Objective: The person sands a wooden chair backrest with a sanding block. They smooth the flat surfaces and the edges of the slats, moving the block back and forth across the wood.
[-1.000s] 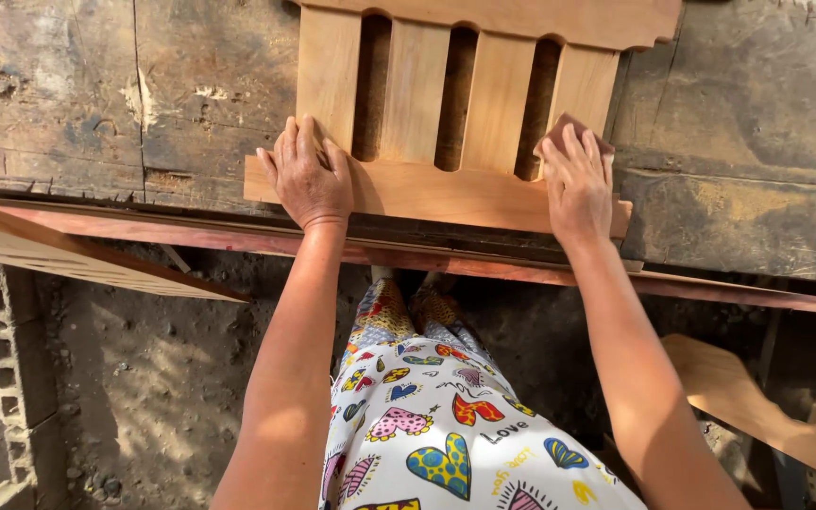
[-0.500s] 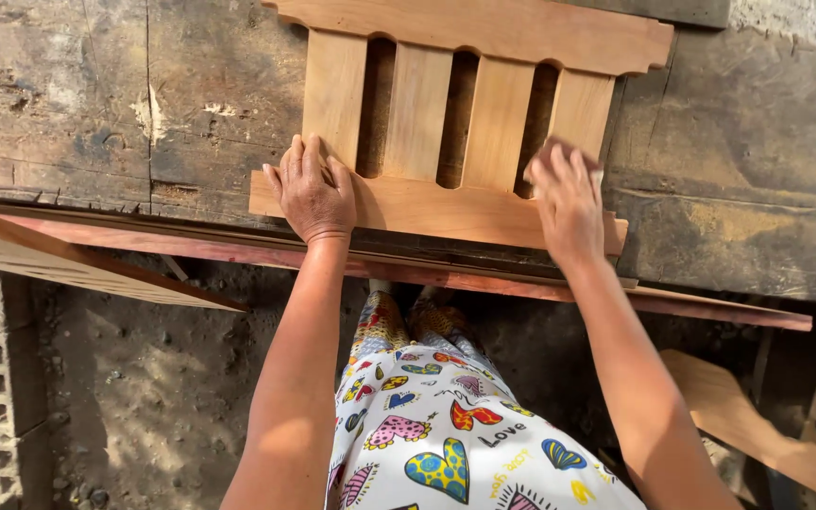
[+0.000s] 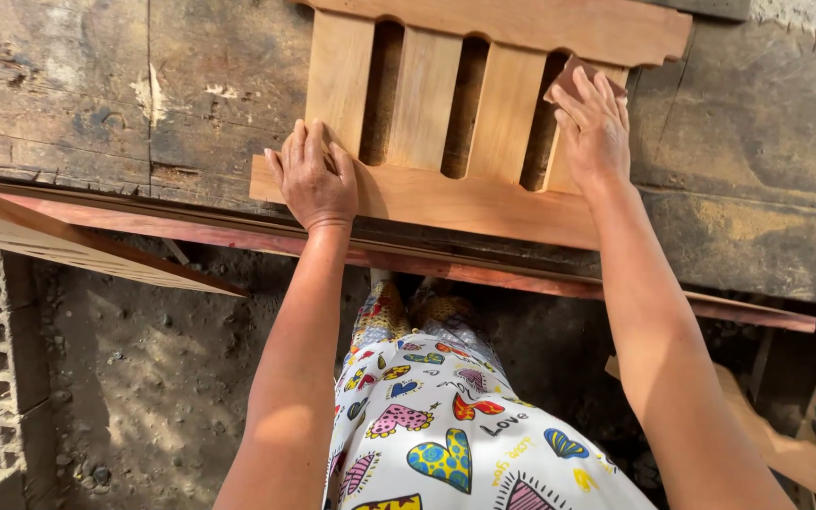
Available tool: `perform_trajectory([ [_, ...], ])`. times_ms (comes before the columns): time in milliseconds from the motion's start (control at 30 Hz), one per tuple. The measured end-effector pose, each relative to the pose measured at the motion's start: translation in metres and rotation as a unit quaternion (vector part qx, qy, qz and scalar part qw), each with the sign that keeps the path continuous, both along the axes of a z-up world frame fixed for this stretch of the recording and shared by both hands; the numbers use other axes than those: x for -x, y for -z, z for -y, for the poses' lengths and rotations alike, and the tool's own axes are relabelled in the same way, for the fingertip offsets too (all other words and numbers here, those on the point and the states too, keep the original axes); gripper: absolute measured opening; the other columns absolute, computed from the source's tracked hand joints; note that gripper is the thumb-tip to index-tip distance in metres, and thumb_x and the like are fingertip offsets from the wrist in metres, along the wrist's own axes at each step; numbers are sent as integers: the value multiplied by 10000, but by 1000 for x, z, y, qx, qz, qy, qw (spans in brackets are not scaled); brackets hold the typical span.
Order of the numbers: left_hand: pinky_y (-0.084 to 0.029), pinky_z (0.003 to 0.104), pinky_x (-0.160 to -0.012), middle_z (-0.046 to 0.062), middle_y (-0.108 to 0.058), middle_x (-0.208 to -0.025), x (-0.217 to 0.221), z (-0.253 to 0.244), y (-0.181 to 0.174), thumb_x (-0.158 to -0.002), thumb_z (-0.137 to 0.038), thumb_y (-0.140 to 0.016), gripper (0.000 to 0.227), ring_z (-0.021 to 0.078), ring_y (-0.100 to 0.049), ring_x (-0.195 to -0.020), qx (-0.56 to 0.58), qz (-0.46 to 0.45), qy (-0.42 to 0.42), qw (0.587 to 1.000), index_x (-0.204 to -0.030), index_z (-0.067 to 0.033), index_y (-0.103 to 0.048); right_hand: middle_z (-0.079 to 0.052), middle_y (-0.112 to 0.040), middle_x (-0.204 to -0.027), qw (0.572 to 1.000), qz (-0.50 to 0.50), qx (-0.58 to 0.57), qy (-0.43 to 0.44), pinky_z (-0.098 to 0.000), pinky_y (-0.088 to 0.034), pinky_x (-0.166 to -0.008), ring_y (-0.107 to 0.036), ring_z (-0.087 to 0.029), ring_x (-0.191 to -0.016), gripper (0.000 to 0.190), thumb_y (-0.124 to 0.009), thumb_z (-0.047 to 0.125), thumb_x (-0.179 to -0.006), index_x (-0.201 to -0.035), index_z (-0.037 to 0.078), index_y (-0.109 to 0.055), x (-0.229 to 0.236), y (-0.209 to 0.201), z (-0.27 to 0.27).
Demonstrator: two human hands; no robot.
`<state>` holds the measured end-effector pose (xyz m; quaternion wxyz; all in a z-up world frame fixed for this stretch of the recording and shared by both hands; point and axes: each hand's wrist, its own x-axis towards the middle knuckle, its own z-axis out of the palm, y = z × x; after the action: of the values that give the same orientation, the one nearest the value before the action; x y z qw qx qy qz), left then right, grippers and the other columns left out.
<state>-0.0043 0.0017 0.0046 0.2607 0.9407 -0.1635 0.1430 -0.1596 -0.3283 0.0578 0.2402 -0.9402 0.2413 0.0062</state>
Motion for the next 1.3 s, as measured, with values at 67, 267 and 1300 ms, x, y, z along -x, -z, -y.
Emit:
perform_trajectory([
  [67,-297,620,-1142,128,-659,-1294,-2,2,-1,-902,-147,-642,305,284,-605,-1201,2,8,1,1000,-1199,-125,-706,-59,-322,-1630,999,-19,-23,33,-522,-87,-1232,-195,-273,-1513,394,-394,365,-1119,-1458,228,-541,1,0,-2],
  [267,-338,515,-1128,40,-684,-1276,-10,-3,35,-871,-265,-659,370,206,-628,-1195,-35,79,-29,996,-1233,-200,-697,-101,-399,-1626,999,26,30,27,-672,-258,-1162,-289,-368,-1501,425,-353,402,-1152,-1466,237,-588,80,29,-31],
  [1300,-298,605,-1156,126,-666,-1301,-3,2,2,-889,-148,-660,321,281,-612,-1202,6,8,-3,1000,-1206,-139,-711,-118,-330,-1618,995,-6,45,87,-607,-151,-1214,-224,-342,-1490,347,-505,160,-1122,-1466,150,-554,23,24,7],
])
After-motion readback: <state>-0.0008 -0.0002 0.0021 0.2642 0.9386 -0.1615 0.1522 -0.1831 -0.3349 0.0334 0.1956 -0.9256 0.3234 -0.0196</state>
